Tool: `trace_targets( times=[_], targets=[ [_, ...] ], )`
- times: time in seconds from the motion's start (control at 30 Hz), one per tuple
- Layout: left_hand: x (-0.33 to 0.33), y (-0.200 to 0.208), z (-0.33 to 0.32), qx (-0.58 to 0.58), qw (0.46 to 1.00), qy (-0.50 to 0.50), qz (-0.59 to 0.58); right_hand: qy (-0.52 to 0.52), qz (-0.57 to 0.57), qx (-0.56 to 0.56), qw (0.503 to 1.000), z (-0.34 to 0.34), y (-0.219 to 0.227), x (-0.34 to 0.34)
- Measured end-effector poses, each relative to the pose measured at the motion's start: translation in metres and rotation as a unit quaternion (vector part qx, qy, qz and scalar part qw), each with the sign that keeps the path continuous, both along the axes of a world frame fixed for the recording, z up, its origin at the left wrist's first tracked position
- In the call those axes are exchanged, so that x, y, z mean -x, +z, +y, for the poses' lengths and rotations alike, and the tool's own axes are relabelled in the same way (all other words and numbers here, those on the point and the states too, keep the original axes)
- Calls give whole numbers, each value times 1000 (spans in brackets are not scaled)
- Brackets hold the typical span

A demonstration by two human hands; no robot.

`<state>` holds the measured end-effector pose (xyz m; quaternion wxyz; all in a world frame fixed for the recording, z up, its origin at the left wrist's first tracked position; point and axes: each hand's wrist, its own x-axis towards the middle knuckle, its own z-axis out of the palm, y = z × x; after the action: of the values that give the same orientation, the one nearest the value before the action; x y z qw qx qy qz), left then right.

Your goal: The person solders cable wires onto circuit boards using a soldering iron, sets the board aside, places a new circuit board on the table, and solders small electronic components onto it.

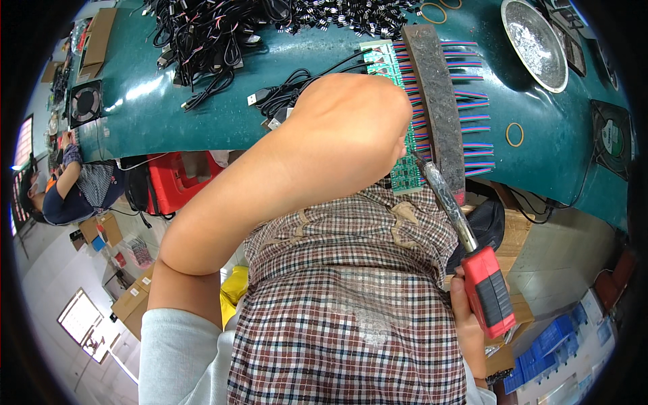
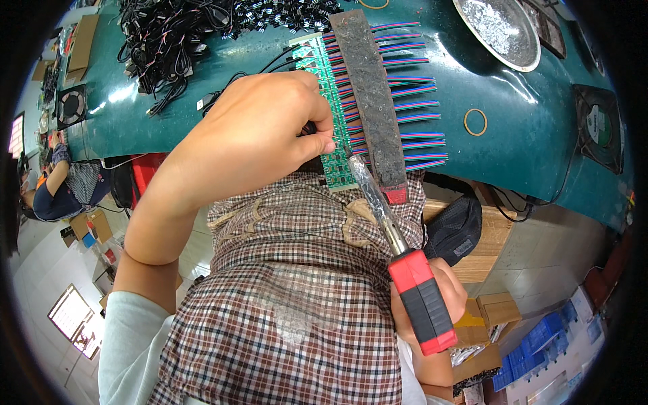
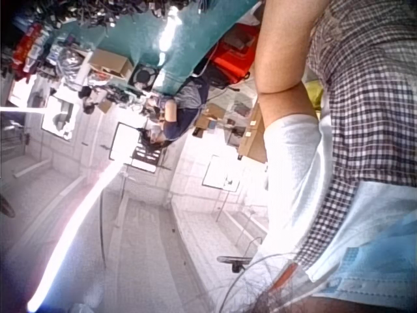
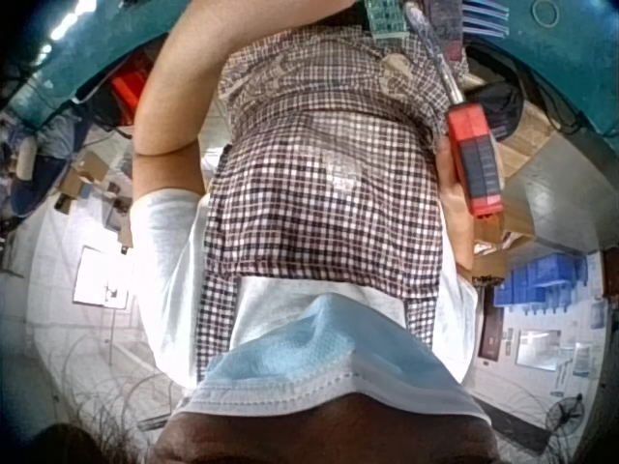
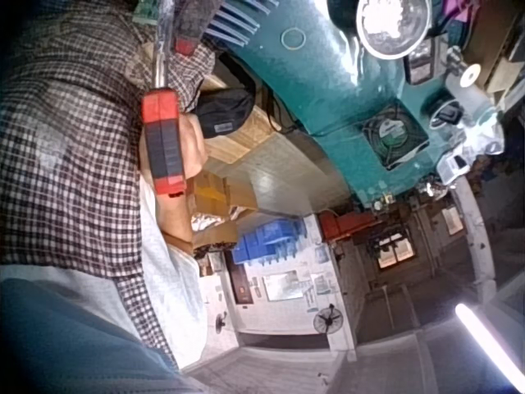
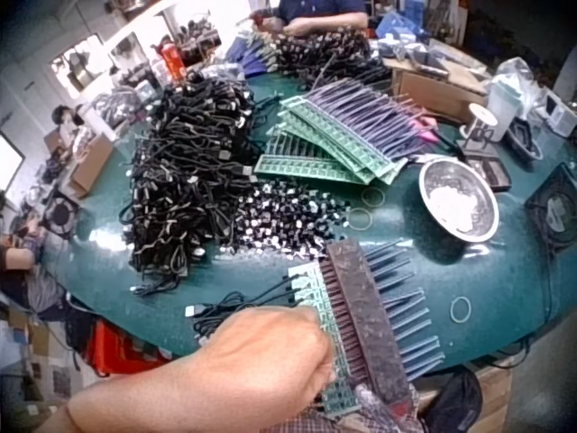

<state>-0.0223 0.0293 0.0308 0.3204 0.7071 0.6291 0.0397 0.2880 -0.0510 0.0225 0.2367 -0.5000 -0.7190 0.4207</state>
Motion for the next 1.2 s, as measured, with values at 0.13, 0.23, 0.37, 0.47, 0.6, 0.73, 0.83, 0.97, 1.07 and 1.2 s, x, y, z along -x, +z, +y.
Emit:
trace_targets(
  times=[0.13,0.23,0.37,0.47,0.6,0.73,0.83,0.97,1.07,1.2],
  targets=[
    [-3,-2,0,-14,1000,-3,8,18,2,-22,1000,2,0,1],
    [-4,-2,-1,-35,999,1,10,0,13,-17,1000,2,1,5],
    [-5,-5,-1,-39,999,0,6,-2,19,-12,1000,3,2,8],
    [-5,-4,0,-26,1000,2,15,9,4,-6,1000,4,3,5],
    [-5,-5,0,-31,999,4,14,-10,-14,7,1000,-8,-5,-10],
    [-5,-4,1,-26,1000,4,15,-36,-9,34,999,-11,-3,-11],
    [-1,-9,-3,-47,999,9,1,-2,-15,35,999,-8,-4,-12],
    [-6,-13,-6,-79,997,5,-10,-19,-28,33,999,-15,-5,-23],
    [-10,-8,-20,-114,991,71,-6,8,-50,12,999,-14,-5,-27],
    [2,-4,-38,-248,960,112,-58,-18,-99,-58,993,-26,-16,-44]
  ],
)
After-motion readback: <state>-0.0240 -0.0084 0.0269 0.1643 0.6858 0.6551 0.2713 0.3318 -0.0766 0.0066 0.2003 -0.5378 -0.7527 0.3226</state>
